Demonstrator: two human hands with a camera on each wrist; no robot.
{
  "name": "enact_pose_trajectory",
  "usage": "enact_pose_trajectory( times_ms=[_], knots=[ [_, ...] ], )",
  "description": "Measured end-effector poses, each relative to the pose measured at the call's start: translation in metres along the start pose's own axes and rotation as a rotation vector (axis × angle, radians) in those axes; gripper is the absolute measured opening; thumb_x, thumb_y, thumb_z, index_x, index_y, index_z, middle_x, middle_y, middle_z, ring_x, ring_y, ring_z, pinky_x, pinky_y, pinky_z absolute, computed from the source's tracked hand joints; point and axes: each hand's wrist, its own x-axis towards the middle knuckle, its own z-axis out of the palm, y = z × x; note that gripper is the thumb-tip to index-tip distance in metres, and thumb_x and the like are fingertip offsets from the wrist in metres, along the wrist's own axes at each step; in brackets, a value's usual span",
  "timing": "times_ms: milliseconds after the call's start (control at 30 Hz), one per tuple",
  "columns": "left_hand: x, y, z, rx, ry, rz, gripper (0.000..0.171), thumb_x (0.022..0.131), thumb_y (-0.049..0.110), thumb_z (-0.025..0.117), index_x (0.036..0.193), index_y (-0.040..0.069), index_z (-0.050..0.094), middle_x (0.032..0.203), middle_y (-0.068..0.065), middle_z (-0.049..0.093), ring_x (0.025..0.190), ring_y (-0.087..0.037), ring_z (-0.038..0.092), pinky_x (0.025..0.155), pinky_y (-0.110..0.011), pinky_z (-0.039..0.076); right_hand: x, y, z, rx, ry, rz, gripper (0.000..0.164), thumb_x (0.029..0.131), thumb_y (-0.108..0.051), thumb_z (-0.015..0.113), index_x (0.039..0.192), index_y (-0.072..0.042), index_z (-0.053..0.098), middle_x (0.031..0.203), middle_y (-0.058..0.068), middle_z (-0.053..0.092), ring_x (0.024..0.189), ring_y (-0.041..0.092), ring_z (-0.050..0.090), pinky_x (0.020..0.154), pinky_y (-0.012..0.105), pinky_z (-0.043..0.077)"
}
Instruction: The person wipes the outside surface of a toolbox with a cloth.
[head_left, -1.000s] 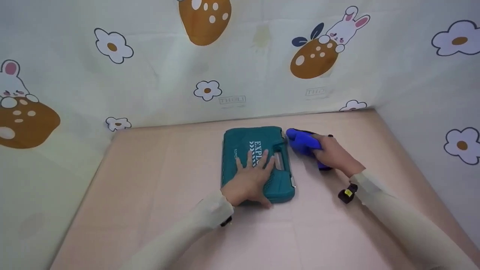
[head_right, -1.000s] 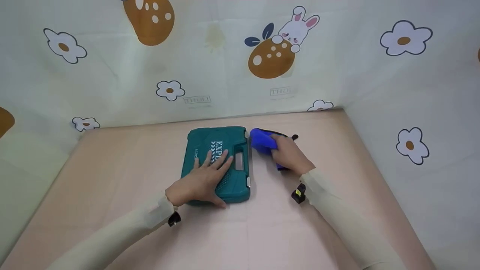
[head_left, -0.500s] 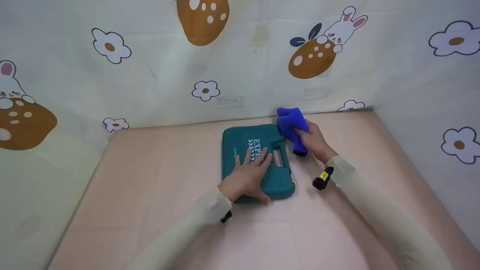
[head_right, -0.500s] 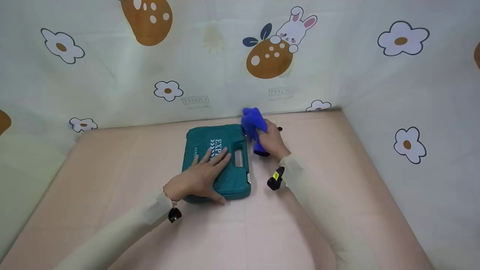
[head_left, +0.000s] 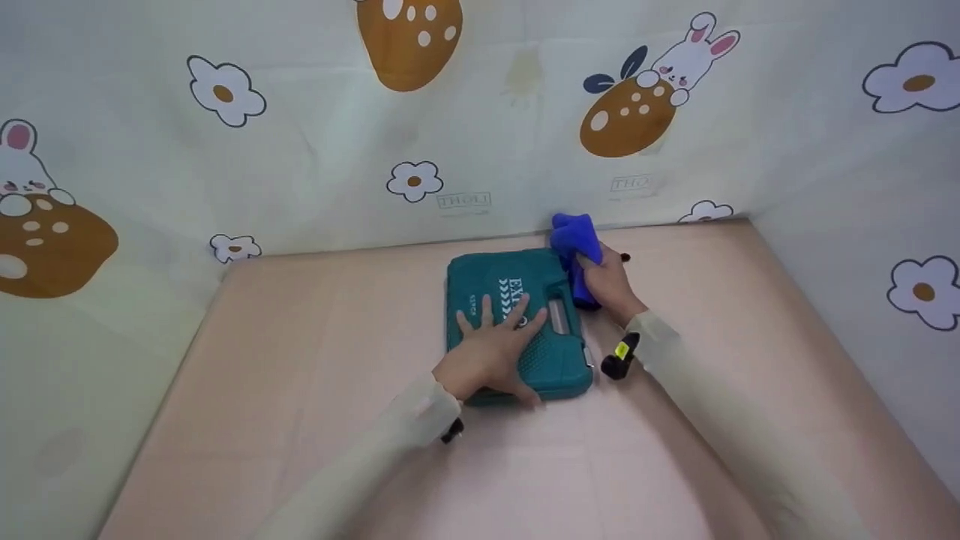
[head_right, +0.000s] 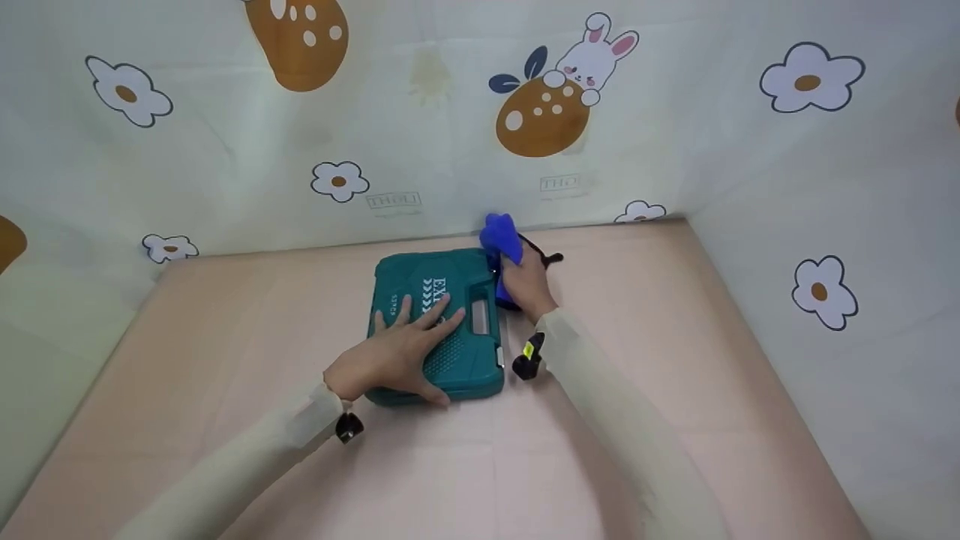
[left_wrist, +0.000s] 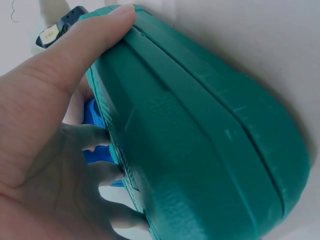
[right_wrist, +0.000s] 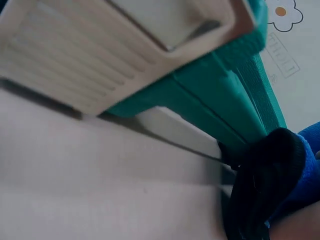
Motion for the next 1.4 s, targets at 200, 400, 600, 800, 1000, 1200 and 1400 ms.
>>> enact_pose_trajectory(
  times_ms=[200,400,600,800,1000,1200,1400],
  knots=[
    [0.002,-0.002,0.002,0.000,0.007,0.003,0.130,0.066,0.070,0.084,0.165,0.032,0.008,0.169,-0.003,-0.003,0.145,-0.056,-0.007,0.103,-0.081,0.004,-0.003,-0.001,0.004,-0.067,-0.136,0.037,0.048,0.108,-0.020,0.046,0.150,0.004,0.042,0.140,0.020,0.054,0.123,0.030,0.052,0.109,0.047,0.035],
    [0.003,-0.004,0.003,-0.005,0.023,0.019,0.129,0.066,0.068,0.085,0.165,0.031,0.011,0.169,-0.004,-0.001,0.144,-0.057,-0.005,0.101,-0.082,0.006,-0.009,0.000,0.003,-0.045,-0.207,0.052,0.052,0.110,-0.022,0.045,0.154,0.003,0.035,0.147,0.021,0.050,0.131,0.033,0.049,0.113,0.050,0.031],
    [0.003,-0.005,0.005,-0.012,0.032,0.025,0.129,0.066,0.069,0.086,0.165,0.031,0.012,0.169,-0.004,0.000,0.144,-0.057,-0.004,0.101,-0.083,0.006,-0.015,0.003,0.003,-0.059,-0.228,0.067,0.053,0.110,-0.022,0.044,0.157,0.001,0.032,0.150,0.018,0.047,0.135,0.034,0.046,0.114,0.053,0.029],
    [0.002,-0.004,0.004,-0.014,0.034,0.027,0.128,0.066,0.069,0.086,0.165,0.031,0.013,0.169,-0.004,0.002,0.144,-0.057,-0.004,0.101,-0.082,0.006,-0.027,0.006,-0.002,-0.058,-0.231,0.061,0.054,0.109,-0.022,0.046,0.156,0.002,0.032,0.149,0.019,0.048,0.133,0.035,0.048,0.113,0.054,0.030],
    [0.002,-0.005,0.004,-0.018,0.050,0.033,0.128,0.065,0.068,0.086,0.165,0.030,0.015,0.169,-0.005,0.003,0.144,-0.058,-0.003,0.101,-0.082,0.007,-0.039,0.007,-0.005,-0.093,-0.236,0.047,0.056,0.109,-0.024,0.046,0.156,0.002,0.031,0.150,0.019,0.047,0.134,0.034,0.046,0.114,0.054,0.028],
    [0.003,-0.005,0.005,-0.017,0.062,0.034,0.128,0.065,0.069,0.086,0.165,0.031,0.016,0.169,-0.005,0.004,0.144,-0.058,-0.003,0.101,-0.082,0.006,-0.048,0.007,-0.007,-0.099,-0.232,0.041,0.054,0.109,-0.023,0.046,0.155,0.003,0.033,0.148,0.020,0.049,0.132,0.034,0.048,0.113,0.054,0.030],
    [0.004,-0.002,0.005,-0.004,0.068,0.033,0.127,0.064,0.069,0.086,0.164,0.032,0.016,0.169,-0.004,0.005,0.144,-0.057,-0.003,0.101,-0.082,0.007,-0.057,0.007,-0.011,-0.063,-0.240,0.028,0.054,0.109,-0.018,0.047,0.154,0.005,0.033,0.147,0.022,0.049,0.132,0.036,0.048,0.113,0.054,0.030]
  ],
)
